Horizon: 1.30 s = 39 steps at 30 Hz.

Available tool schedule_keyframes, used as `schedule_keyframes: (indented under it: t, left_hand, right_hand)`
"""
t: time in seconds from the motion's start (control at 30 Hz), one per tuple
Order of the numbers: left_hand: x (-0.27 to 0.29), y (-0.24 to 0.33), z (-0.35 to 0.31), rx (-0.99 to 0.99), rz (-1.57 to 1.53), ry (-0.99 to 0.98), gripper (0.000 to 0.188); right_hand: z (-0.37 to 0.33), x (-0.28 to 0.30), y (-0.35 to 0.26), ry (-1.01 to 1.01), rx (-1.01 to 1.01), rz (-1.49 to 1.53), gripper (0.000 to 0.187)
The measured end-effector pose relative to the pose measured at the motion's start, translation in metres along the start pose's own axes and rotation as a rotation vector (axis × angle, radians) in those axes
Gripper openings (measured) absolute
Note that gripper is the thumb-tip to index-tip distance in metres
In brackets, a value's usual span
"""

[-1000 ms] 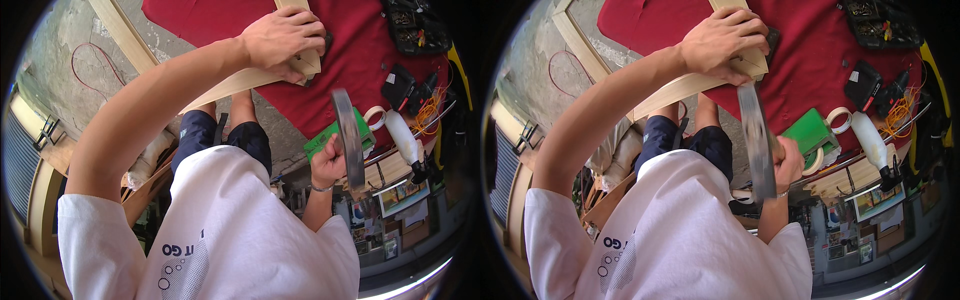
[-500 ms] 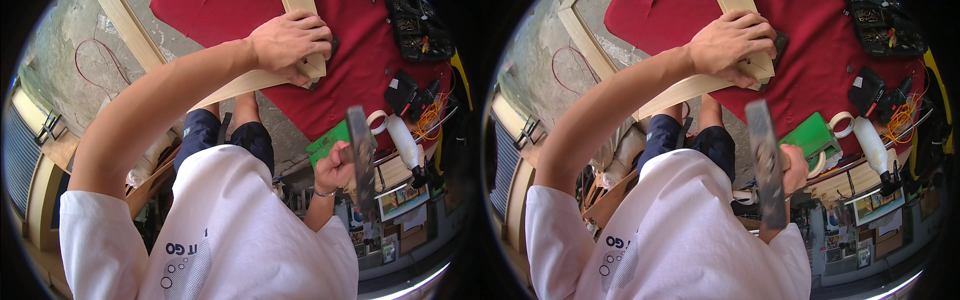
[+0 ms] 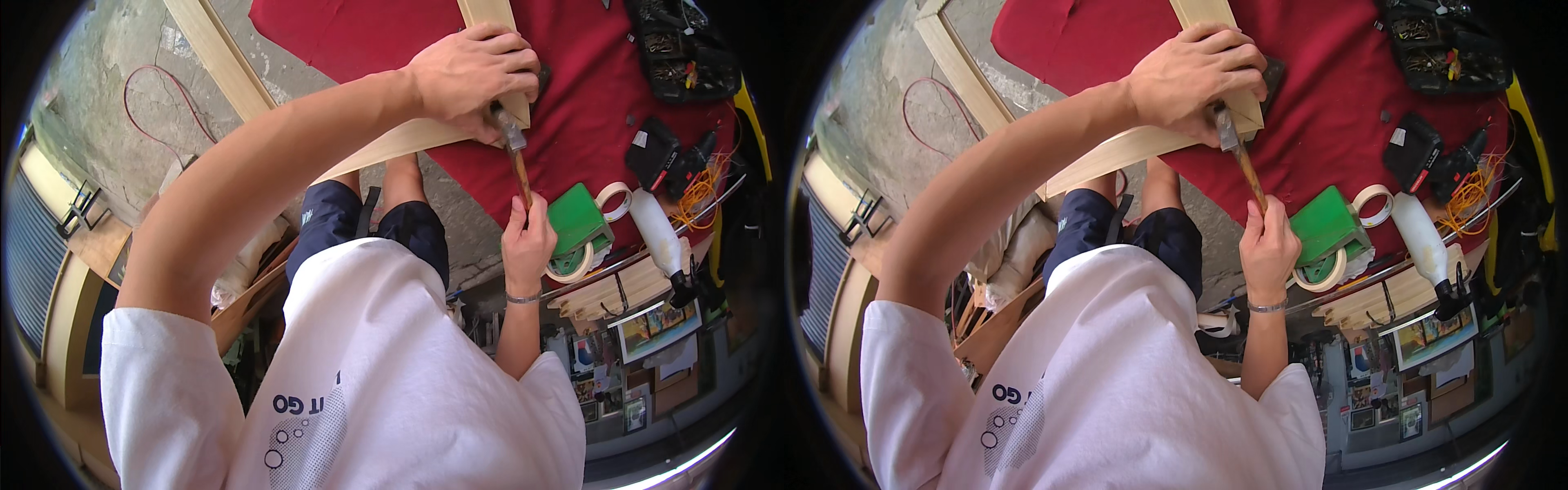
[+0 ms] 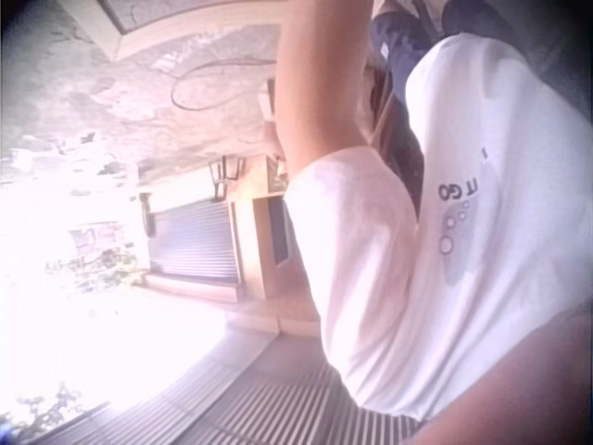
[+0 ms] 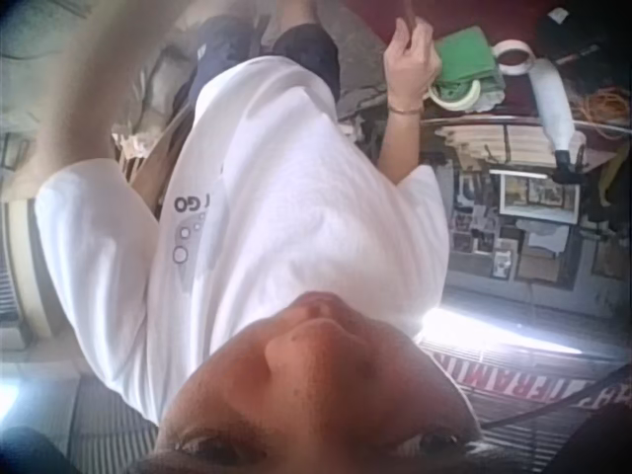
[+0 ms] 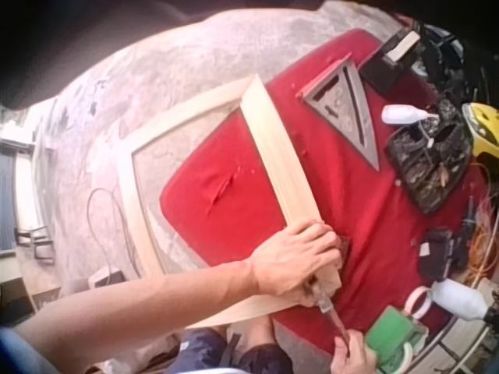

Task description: The person assembles a wooden frame by joining pieces with nails and a hammer. They position the pieces, insert nails, and hammer them into place, repeating the process for each corner of the frame.

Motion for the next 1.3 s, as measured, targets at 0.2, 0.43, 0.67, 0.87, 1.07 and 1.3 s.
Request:
schedule_keyframes:
  t: [0.2,0.43,0.67,0.87,1.07,1.3]
  left_hand:
    - [0.001,-0.004,-0.007,0.023,0.006,0.023,0.064]
    - [-0.001,-0.002,-0.001,0.003,-0.028,-0.002,0.062]
    - [-0.001,-0.002,0.0,-0.008,-0.023,0.0,0.062]
    - [0.001,-0.004,-0.004,0.011,-0.052,0.027,0.074]
    - [0.001,-0.001,-0.001,0.031,-0.149,0.047,0.089]
    - [0.005,-0.002,-0.001,0.041,-0.171,0.048,0.095]
  right_hand:
    - [-0.001,0.032,-0.014,0.137,0.04,0.173,0.023]
    - [0.011,0.023,-0.012,0.108,-0.083,0.062,0.03]
    - [0.007,-0.005,0.002,-0.002,-0.022,-0.012,0.019]
    - [-0.007,0.032,0.0,0.247,0.175,0.207,0.018]
    - [0.015,0.009,-0.004,0.073,-0.037,0.006,0.021]
    - [-0.006,-0.002,0.013,0.214,0.071,0.186,0.027]
Point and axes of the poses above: each hand's wrist, its own z-axis towards the middle knuckle, its own x-axis out of the back of the hand, y = z × x, the point moved 3 cm from there along z, towards the middle knuckle, and after that the axes turned 6 degrees about -z, right-handed, at the moved point
